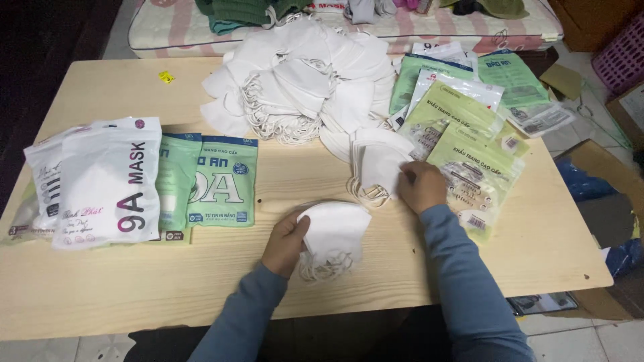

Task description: Stacking and organizing white face masks on a table for packaging

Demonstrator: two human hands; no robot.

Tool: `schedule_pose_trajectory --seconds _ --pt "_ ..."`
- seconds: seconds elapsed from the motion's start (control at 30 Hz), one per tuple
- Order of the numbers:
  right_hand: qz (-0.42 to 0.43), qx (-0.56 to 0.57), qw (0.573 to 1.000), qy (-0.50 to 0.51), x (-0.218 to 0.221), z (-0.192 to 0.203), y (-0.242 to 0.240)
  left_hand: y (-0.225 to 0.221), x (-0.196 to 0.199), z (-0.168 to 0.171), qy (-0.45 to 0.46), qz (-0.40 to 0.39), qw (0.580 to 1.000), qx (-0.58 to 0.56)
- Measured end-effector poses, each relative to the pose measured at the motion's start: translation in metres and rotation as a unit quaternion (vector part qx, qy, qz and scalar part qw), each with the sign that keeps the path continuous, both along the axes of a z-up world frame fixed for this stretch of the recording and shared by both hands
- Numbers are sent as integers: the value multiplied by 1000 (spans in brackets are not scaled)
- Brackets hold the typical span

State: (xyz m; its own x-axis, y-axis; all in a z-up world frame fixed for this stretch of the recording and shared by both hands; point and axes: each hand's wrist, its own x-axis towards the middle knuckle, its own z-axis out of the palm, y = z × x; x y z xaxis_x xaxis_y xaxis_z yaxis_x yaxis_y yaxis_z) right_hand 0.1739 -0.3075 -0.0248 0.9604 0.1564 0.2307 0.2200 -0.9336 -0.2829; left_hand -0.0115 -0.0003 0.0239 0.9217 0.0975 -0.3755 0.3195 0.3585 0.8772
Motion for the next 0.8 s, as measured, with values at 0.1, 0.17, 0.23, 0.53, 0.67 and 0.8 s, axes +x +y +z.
schedule_pose_trajectory --seconds 0.1,0.17,0.23,0.53,0.67,0.8 --pt "-9 68 998 10 -6 23 -10 4 4 -18 -5 6 1000 -22" --pt "17 159 987 20 -22 47 -10 2 9 -40 -15 12 1000 -20" --pt "42 248 967 35 -43 71 -3 -1 8 -32 -21 17 999 -18" --pt "195 196 954 113 -111 105 55 -7 -4 9 -42 13 999 -11" --pt "196 111 965 137 -114 92 60 -11 -2 -6 -84 2 996 -12" --pt "199 112 964 139 -114 76 57 -11 -10 11 -127 -17 987 96"
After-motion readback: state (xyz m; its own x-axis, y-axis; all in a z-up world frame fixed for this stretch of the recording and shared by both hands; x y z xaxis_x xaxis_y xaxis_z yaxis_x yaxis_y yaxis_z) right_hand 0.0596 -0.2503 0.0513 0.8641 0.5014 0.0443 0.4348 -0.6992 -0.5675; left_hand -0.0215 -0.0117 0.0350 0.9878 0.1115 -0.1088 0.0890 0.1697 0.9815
